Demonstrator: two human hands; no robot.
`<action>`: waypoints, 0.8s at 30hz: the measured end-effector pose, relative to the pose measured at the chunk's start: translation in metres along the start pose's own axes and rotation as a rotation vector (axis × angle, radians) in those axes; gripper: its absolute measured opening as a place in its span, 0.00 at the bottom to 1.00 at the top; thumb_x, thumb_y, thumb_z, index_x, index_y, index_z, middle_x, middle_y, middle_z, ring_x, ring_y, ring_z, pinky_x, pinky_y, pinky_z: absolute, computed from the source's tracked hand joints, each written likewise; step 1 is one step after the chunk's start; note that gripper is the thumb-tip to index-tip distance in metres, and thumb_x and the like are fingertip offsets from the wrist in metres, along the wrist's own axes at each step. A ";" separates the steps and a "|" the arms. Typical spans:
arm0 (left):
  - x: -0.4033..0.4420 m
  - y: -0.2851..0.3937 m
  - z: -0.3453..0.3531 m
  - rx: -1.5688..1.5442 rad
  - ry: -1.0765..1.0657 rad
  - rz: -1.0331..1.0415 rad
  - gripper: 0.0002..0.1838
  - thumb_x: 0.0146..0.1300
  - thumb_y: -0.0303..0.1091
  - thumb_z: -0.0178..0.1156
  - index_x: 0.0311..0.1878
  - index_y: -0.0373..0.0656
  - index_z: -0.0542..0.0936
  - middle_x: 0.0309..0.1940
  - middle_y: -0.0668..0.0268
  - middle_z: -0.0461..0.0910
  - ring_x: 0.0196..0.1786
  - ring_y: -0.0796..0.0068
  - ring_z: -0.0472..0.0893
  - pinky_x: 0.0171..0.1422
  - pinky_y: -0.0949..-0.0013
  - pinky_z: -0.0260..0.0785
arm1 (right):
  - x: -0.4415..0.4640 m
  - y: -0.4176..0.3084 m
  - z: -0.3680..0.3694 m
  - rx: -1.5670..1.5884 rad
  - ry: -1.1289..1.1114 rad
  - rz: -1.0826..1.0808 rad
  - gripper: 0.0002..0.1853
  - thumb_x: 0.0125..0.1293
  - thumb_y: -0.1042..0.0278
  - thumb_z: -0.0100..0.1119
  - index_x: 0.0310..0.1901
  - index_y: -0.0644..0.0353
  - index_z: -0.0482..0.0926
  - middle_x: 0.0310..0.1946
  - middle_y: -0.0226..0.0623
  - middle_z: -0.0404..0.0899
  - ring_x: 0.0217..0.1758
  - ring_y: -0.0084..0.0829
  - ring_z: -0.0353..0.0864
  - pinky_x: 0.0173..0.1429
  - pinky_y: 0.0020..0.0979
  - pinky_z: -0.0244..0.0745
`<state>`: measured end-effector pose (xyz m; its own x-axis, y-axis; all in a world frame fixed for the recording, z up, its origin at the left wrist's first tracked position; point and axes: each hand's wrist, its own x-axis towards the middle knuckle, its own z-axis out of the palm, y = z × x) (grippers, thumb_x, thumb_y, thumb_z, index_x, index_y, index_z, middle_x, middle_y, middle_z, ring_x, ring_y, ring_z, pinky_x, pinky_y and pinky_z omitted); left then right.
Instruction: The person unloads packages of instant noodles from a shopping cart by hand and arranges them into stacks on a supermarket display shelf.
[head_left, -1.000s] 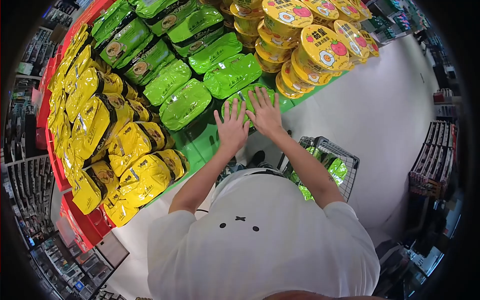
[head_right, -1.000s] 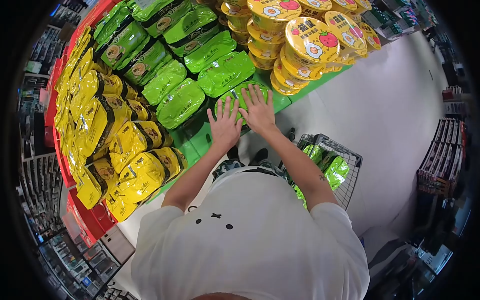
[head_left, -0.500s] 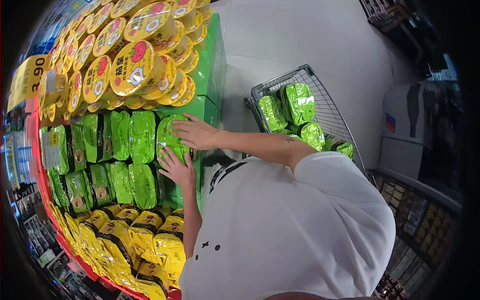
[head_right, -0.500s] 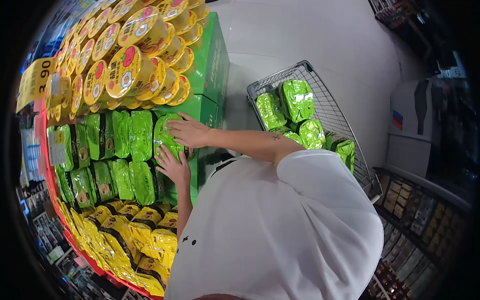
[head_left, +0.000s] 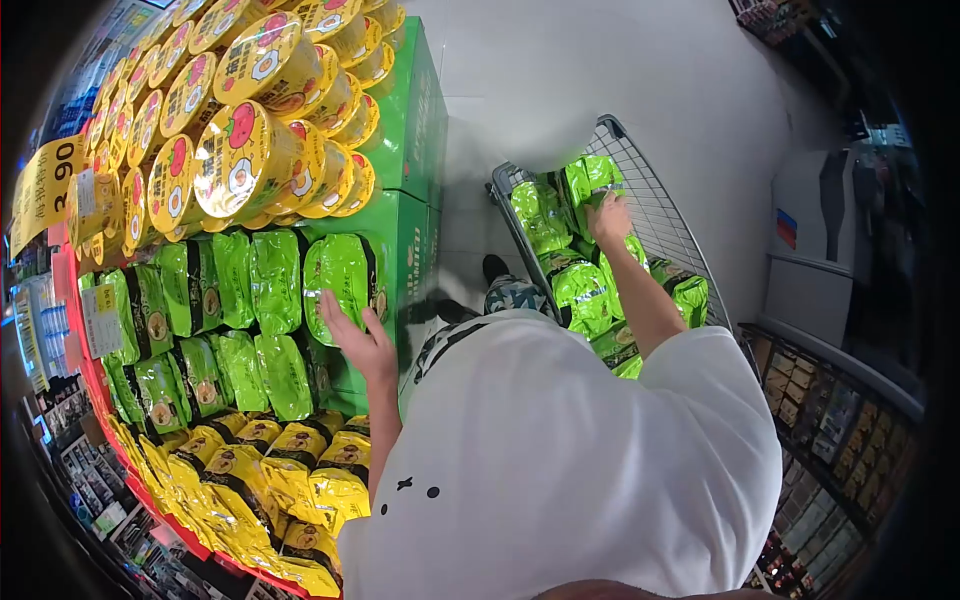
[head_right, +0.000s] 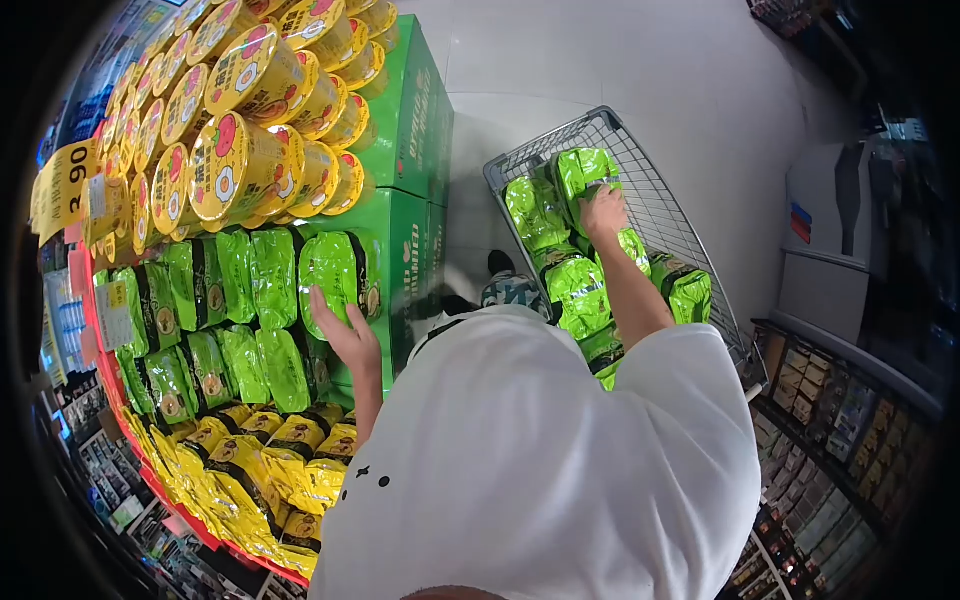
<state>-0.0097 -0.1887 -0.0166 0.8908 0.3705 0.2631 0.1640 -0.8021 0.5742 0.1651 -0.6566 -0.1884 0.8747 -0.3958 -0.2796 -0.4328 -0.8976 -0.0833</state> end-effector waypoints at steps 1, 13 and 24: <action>0.000 0.003 0.003 0.026 -0.010 0.010 0.34 0.77 0.29 0.56 0.82 0.26 0.62 0.81 0.37 0.63 0.83 0.35 0.64 0.88 0.42 0.54 | 0.003 0.000 0.011 0.007 0.040 0.006 0.30 0.69 0.48 0.71 0.62 0.63 0.75 0.63 0.53 0.77 0.64 0.57 0.81 0.63 0.56 0.81; -0.047 -0.023 0.008 -0.142 0.218 -0.418 0.35 0.80 0.34 0.59 0.82 0.27 0.61 0.80 0.39 0.61 0.82 0.40 0.64 0.86 0.47 0.56 | 0.031 0.014 0.005 0.098 0.104 0.082 0.17 0.72 0.59 0.59 0.54 0.60 0.86 0.52 0.54 0.90 0.56 0.60 0.90 0.60 0.58 0.85; -0.053 -0.086 0.039 -0.256 0.579 -0.856 0.49 0.73 0.49 0.74 0.84 0.34 0.58 0.78 0.47 0.61 0.75 0.51 0.71 0.79 0.52 0.64 | 0.026 0.024 -0.047 0.282 0.429 -0.426 0.08 0.72 0.68 0.59 0.45 0.62 0.82 0.39 0.55 0.86 0.43 0.63 0.84 0.49 0.57 0.75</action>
<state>-0.0543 -0.1576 -0.1108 0.1722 0.9849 -0.0154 0.4863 -0.0714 0.8709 0.1874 -0.6971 -0.1528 0.9657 -0.1122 0.2341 -0.0195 -0.9306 -0.3656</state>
